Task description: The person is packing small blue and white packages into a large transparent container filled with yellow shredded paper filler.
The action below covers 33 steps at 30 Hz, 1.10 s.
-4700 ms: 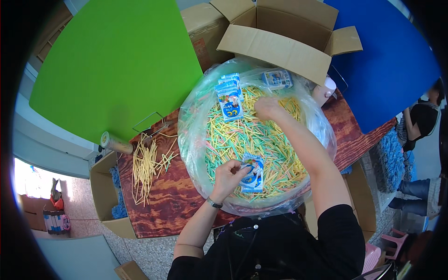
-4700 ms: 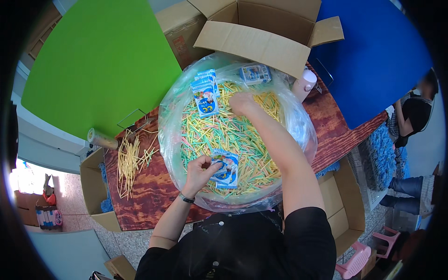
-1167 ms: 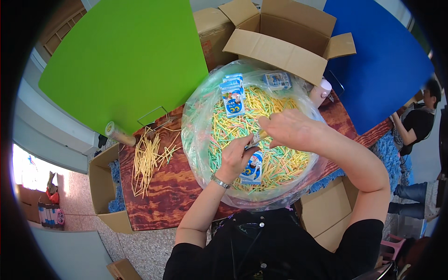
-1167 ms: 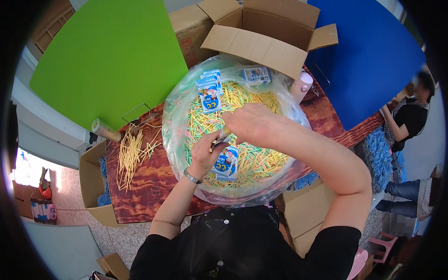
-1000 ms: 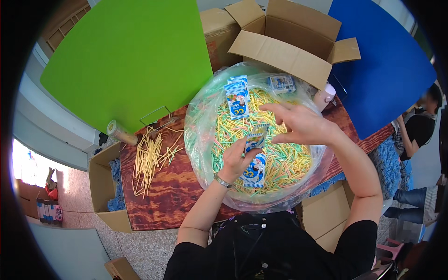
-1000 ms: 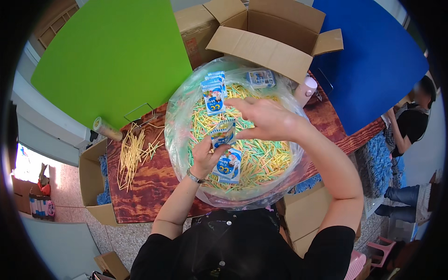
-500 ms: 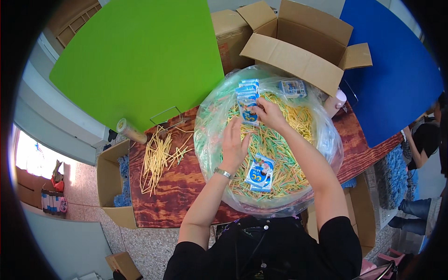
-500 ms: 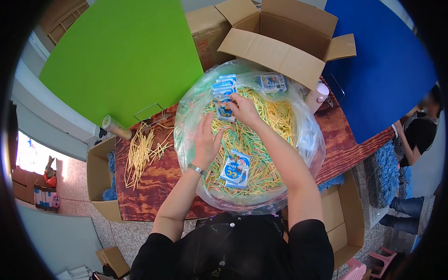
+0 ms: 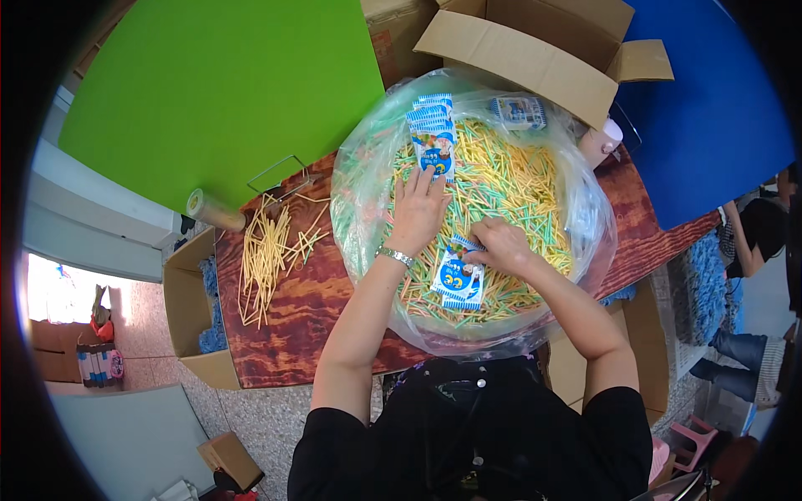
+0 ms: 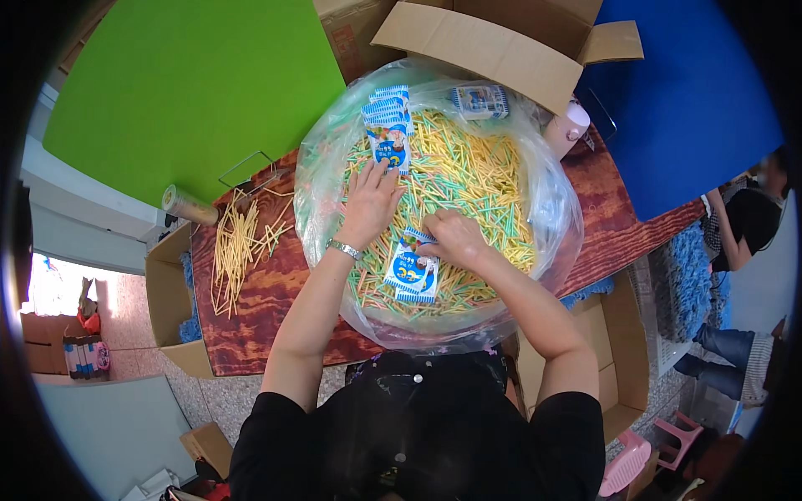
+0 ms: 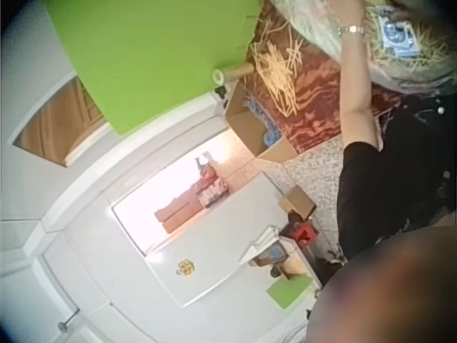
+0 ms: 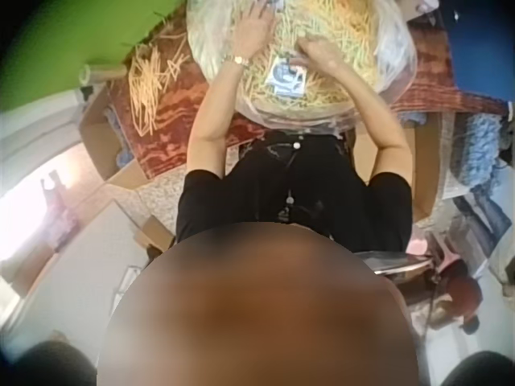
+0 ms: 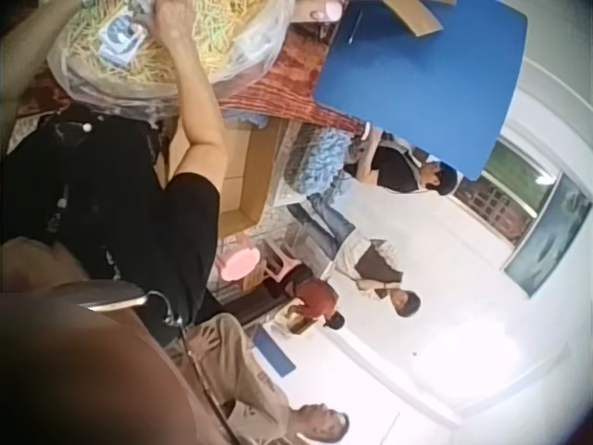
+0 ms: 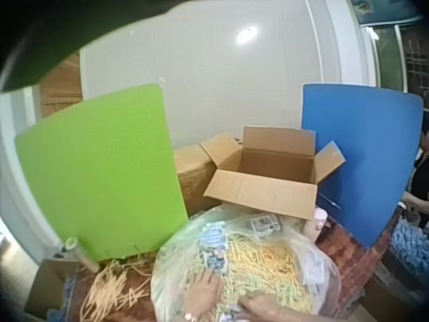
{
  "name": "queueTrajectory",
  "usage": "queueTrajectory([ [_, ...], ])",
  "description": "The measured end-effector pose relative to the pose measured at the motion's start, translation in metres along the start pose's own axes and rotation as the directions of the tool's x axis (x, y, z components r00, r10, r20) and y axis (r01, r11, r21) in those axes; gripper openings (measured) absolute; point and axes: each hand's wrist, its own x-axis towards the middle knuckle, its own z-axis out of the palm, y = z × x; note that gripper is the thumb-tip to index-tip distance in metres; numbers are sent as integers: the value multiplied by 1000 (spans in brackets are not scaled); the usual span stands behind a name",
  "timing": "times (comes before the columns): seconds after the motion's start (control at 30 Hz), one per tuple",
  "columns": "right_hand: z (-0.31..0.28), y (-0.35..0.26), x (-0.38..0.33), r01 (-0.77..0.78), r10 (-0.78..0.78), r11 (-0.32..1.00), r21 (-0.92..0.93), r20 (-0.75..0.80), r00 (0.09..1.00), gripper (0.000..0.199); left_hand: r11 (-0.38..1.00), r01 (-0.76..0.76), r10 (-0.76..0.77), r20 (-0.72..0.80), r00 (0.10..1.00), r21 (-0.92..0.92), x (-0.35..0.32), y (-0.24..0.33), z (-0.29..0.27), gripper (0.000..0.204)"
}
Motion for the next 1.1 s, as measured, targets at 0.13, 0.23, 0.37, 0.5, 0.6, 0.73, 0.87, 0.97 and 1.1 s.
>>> queueTrajectory([
  [0.13,11,11,-5,100,-104,994,-41,-112,988,17,980,-16,-4,-99,995,-197,-11,10,-18,33],
  [0.23,1,13,-14,184,-210,975,-125,-249,945,12,925,10,-18,-19,1000,-380,-29,32,-43,28],
  [0.37,-9,11,-18,296,-352,931,-215,-305,885,16,906,82,-9,174,985,-416,-57,45,-55,21],
  [0.5,-13,4,-19,293,-181,934,206,-434,883,20,798,299,-196,245,950,-523,-62,49,-45,17],
  [0.6,-18,-2,-24,-61,116,797,601,-53,992,23,458,527,-315,424,849,-716,-69,51,-38,26],
  [0.73,-4,10,-26,185,-58,889,419,-298,953,17,652,495,-305,399,865,-575,-68,60,-41,35],
  [0.87,-7,17,-26,189,-181,982,-8,-342,922,16,978,108,-99,58,993,-179,-72,69,-40,31],
  [0.97,-23,15,-30,231,-231,972,-51,-415,880,20,987,60,-81,-140,987,-148,-56,74,-55,29],
  [1.1,-35,-10,-32,258,-131,923,284,-399,907,17,854,189,-196,39,980,-485,-61,72,-56,23],
])
